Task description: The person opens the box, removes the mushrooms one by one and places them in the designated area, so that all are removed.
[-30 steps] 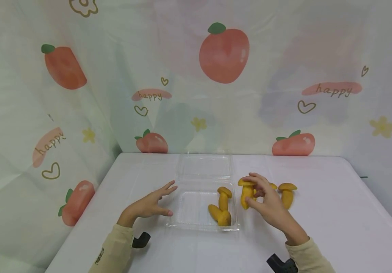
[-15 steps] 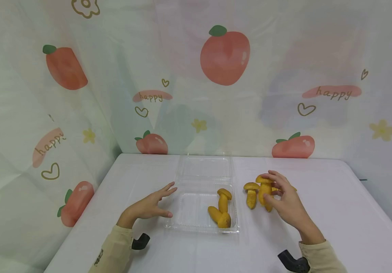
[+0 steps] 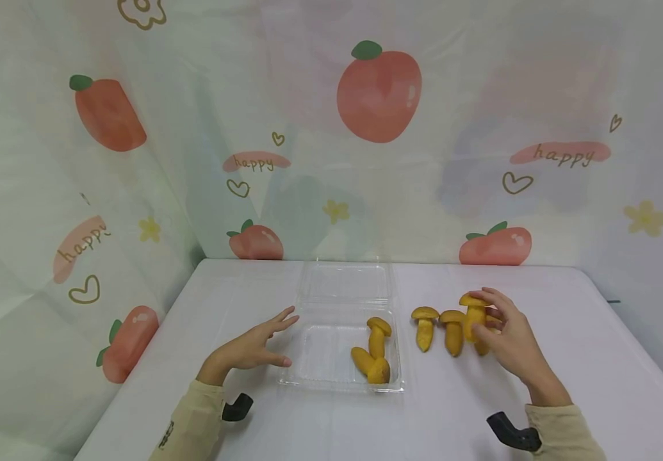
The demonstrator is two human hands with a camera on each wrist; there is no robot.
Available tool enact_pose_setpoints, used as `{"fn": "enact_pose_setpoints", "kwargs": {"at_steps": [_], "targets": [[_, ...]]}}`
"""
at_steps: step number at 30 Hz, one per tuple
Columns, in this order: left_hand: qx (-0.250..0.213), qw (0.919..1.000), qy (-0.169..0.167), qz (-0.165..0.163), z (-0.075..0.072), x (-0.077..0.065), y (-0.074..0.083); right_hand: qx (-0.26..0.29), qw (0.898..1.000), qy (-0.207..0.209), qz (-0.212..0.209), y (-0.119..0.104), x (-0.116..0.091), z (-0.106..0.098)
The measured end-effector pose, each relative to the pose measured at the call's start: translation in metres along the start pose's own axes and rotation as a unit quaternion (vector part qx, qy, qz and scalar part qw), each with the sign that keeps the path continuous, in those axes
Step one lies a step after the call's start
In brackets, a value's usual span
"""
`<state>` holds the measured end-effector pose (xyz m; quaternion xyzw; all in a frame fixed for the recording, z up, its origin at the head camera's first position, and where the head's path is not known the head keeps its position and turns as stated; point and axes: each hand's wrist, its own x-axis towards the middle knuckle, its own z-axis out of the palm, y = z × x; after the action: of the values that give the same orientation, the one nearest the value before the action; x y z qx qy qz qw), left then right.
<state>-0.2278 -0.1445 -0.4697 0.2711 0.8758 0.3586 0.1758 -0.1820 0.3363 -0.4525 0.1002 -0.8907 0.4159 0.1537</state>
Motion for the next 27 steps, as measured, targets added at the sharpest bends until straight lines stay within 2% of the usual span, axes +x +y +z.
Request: {"fn": "enact_pose_setpoints", "kwargs": {"at_steps": [11,20,27], "targets": [[-0.003,1.0000,0.000,0.001,0.000,0.000,-0.001,-0.009,0.999,0.018,0.027,0.025,-0.003,-0.017],[-0.002,1.0000,-0.002,-0.003,0.000,-0.001,0.002,-0.049,0.992,0.004,0.116,0.042,-0.006,-0.025],[-0.003,1.0000,0.000,-0.005,0.000,-0.001,0.003,-0.054,0.988,-0.001,0.145,0.058,-0.008,-0.029]]}}
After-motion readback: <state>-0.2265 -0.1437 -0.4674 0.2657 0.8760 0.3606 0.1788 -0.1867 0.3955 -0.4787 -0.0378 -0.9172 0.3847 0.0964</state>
